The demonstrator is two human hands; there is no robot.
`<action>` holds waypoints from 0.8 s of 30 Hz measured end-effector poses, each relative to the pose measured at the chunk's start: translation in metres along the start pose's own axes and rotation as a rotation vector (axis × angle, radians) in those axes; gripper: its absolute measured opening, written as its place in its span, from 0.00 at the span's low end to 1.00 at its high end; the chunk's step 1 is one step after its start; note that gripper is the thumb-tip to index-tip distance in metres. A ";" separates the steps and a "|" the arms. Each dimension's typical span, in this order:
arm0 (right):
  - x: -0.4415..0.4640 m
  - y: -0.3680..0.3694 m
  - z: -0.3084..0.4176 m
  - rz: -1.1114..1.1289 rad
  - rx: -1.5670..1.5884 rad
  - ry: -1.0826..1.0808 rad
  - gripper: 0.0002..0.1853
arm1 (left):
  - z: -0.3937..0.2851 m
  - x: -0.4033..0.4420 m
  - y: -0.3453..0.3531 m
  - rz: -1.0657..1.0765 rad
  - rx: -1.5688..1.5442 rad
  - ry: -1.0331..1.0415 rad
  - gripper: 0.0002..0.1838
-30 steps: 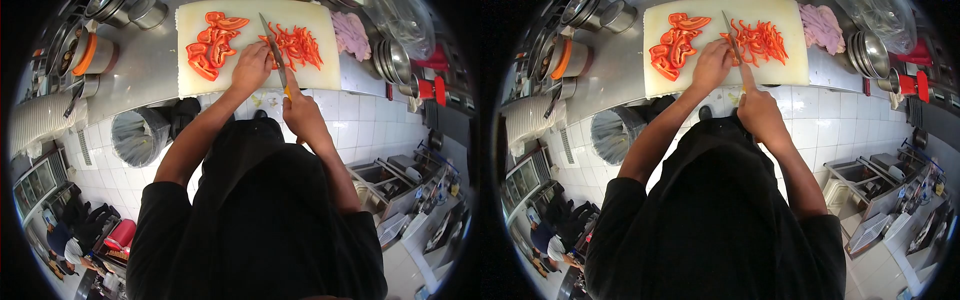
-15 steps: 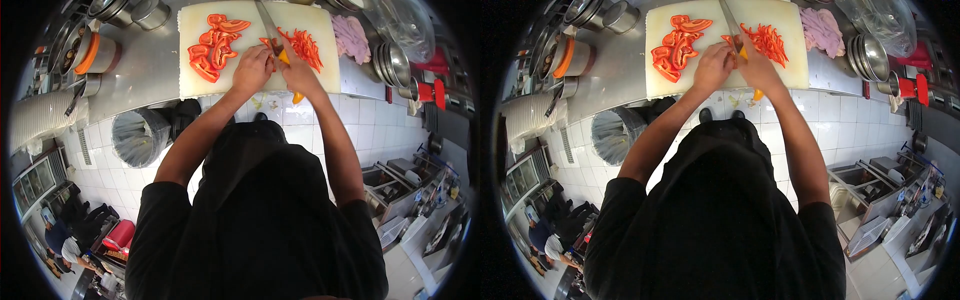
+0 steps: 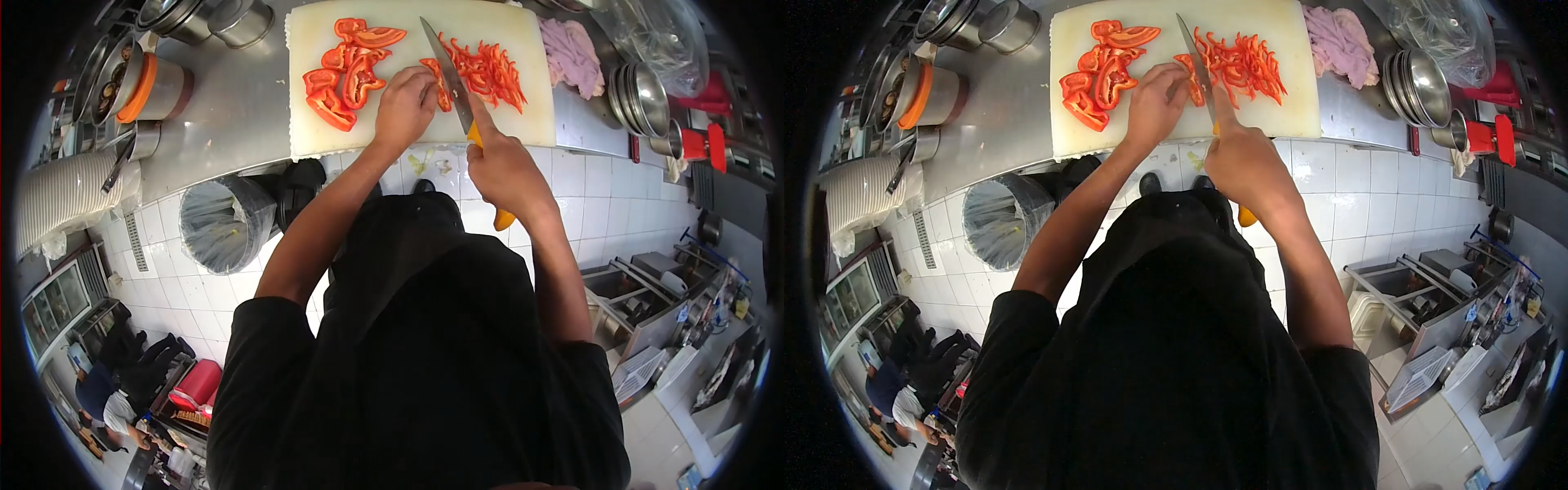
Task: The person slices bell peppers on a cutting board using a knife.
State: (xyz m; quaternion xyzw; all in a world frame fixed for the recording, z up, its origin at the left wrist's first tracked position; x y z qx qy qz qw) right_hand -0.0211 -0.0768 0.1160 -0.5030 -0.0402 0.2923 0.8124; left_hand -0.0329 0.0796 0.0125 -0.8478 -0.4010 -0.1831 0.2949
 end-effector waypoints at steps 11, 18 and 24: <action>-0.009 0.023 -0.001 -0.030 -0.005 0.006 0.37 | -0.001 0.000 0.002 0.037 0.021 0.042 0.08; -0.008 0.021 -0.006 0.049 0.058 0.090 0.37 | -0.005 0.000 0.002 0.050 0.045 0.026 0.06; -0.007 0.015 -0.007 0.045 0.082 0.120 0.36 | -0.007 0.001 0.003 0.027 0.057 0.062 0.06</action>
Point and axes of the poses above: each hand's wrist, its own x-axis towards the middle knuckle, its own y-axis out of the palm, z = x × y, the point moved 5 cm from there along x, towards the middle knuckle, and after that the axes turned 12 degrees about -z, right-handed, at the moved point
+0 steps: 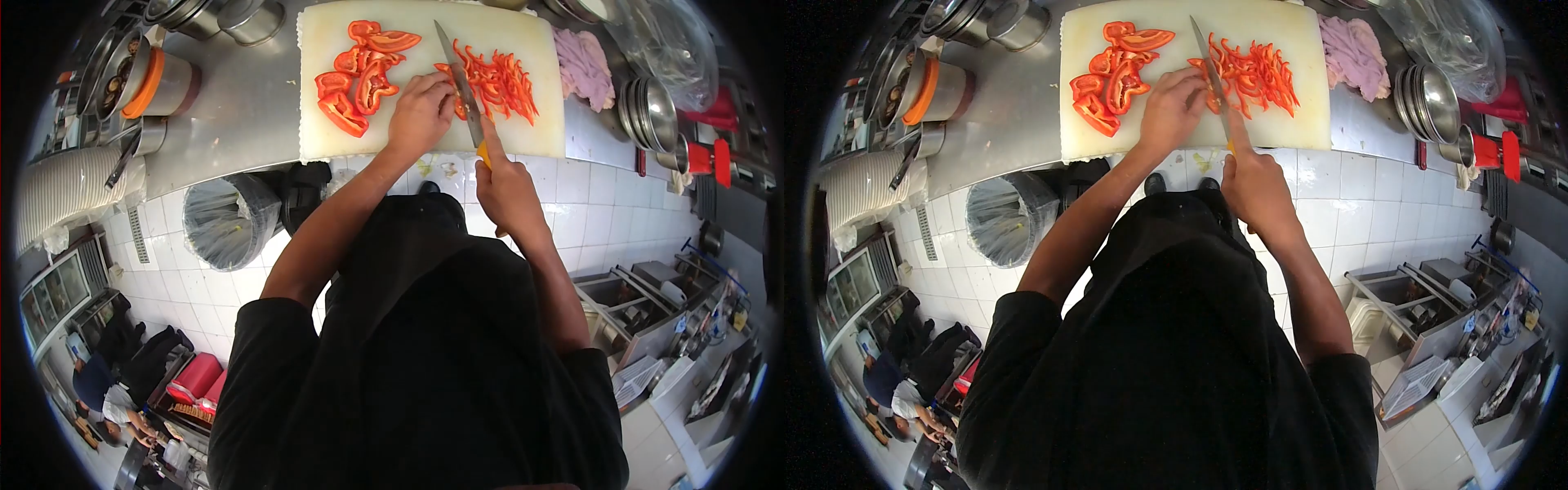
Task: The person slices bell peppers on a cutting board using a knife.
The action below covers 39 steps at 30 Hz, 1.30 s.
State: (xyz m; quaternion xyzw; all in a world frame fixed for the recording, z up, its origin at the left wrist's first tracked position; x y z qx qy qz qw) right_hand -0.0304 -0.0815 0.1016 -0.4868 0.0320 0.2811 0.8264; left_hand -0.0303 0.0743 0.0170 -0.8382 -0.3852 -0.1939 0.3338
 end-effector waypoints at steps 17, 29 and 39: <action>0.009 0.012 -0.008 -0.099 -0.101 -0.164 0.36 | 0.002 -0.001 0.000 0.022 -0.003 -0.051 0.07; 0.013 0.013 -0.010 -0.152 -0.101 -0.234 0.38 | 0.018 0.016 0.012 -0.145 0.045 -0.113 0.06; 0.019 0.015 -0.006 -0.132 -0.100 -0.212 0.38 | 0.014 0.021 0.009 -0.145 0.038 -0.143 0.05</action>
Point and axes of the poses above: each hand's wrist, its own x-axis towards the middle knuckle, its own y-axis out of the palm, z = x × y, the point moved 5 cm from there along x, towards the middle knuckle, and after that the axes turned 12 degrees about -z, right-handed, at the moved point
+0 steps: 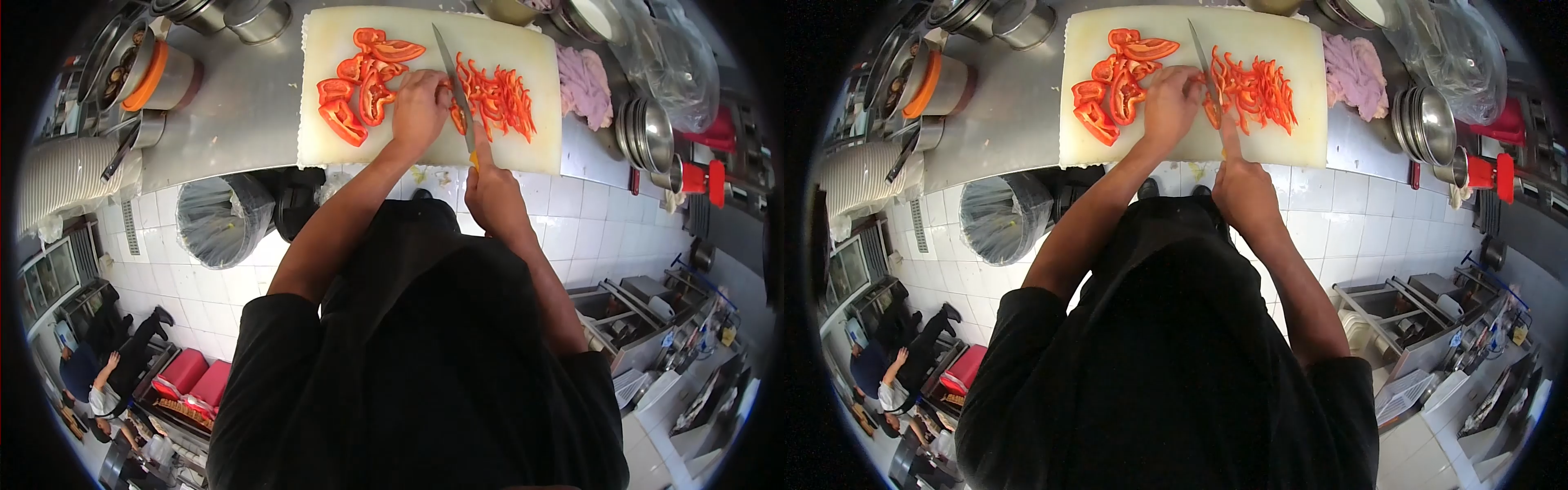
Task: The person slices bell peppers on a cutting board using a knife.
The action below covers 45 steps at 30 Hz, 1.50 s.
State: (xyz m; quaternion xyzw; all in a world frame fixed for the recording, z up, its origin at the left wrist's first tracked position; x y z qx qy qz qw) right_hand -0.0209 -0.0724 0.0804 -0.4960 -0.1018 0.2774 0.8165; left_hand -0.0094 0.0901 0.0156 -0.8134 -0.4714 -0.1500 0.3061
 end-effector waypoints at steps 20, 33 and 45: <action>0.066 0.010 -0.018 0.076 0.181 0.045 0.41 | -0.004 -0.018 -0.004 0.222 -0.053 0.107 0.06; 0.016 0.000 0.005 0.095 0.044 0.045 0.41 | -0.012 -0.031 -0.024 0.095 -0.021 0.016 0.05; 0.014 0.016 -0.001 0.080 0.123 0.074 0.40 | -0.014 -0.033 -0.018 0.127 0.003 0.060 0.04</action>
Point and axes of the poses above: each hand's wrist, its own x-axis towards the middle knuckle, its own y-axis out of the palm, z = x × y, the point moved 5 cm from there along x, towards the middle knuckle, and after that the axes turned 12 degrees about -z, right-handed, at the moved point
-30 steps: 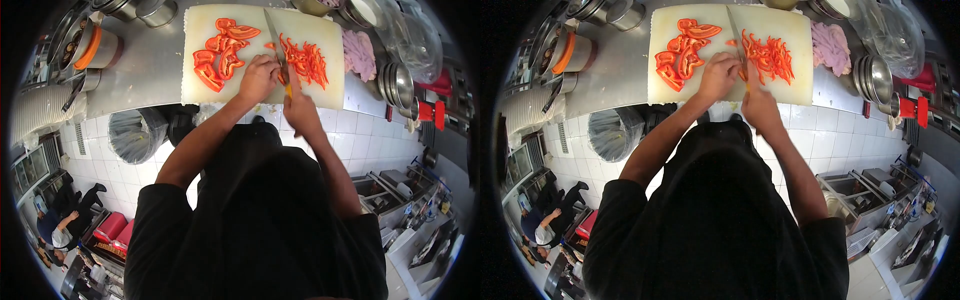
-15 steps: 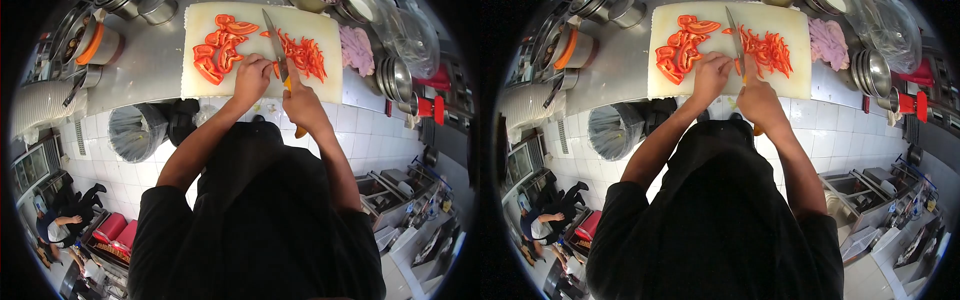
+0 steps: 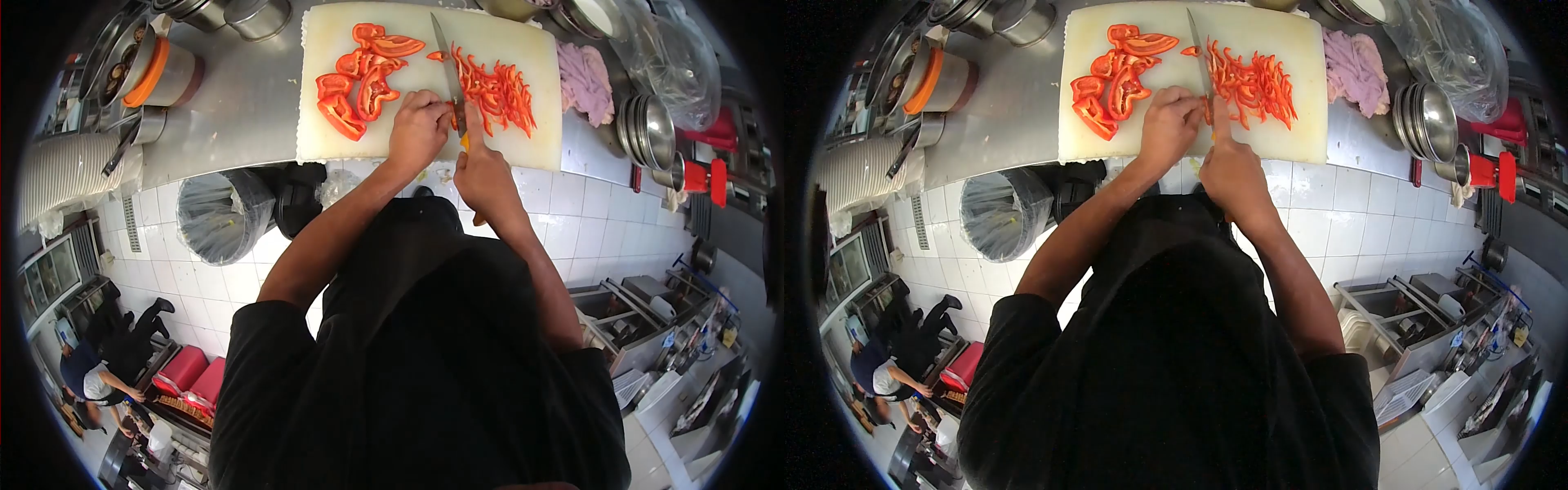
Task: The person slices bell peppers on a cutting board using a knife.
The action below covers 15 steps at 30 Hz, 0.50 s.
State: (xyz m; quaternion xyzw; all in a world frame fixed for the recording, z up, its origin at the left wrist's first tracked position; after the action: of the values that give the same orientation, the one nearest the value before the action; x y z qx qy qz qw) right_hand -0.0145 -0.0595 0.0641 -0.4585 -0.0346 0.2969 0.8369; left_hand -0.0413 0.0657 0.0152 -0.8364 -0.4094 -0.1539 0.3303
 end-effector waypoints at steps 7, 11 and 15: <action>0.026 0.007 -0.010 -0.249 0.003 -0.274 0.40 | 0.000 -0.001 0.000 0.011 0.014 0.009 0.04; 0.032 -0.023 -0.003 -0.046 0.124 -0.004 0.38 | -0.001 0.000 0.001 0.046 0.039 0.014 0.04; 0.021 -0.042 -0.008 -0.081 0.239 0.035 0.36 | -0.001 0.025 -0.003 0.057 0.060 0.010 0.08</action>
State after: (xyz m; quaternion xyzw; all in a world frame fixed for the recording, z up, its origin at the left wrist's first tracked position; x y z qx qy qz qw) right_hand 0.0247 -0.0718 0.0883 -0.3590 -0.0030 0.2567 0.8973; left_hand -0.0283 0.0811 0.0305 -0.8366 -0.3880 -0.1362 0.3618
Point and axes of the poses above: each hand's wrist, its own x-axis towards the middle knuckle, its own y-axis out of the palm, z = x × y, the point moved 5 cm from there along x, towards the middle knuckle, and after that the axes turned 12 degrees about -z, right-handed, at the moved point
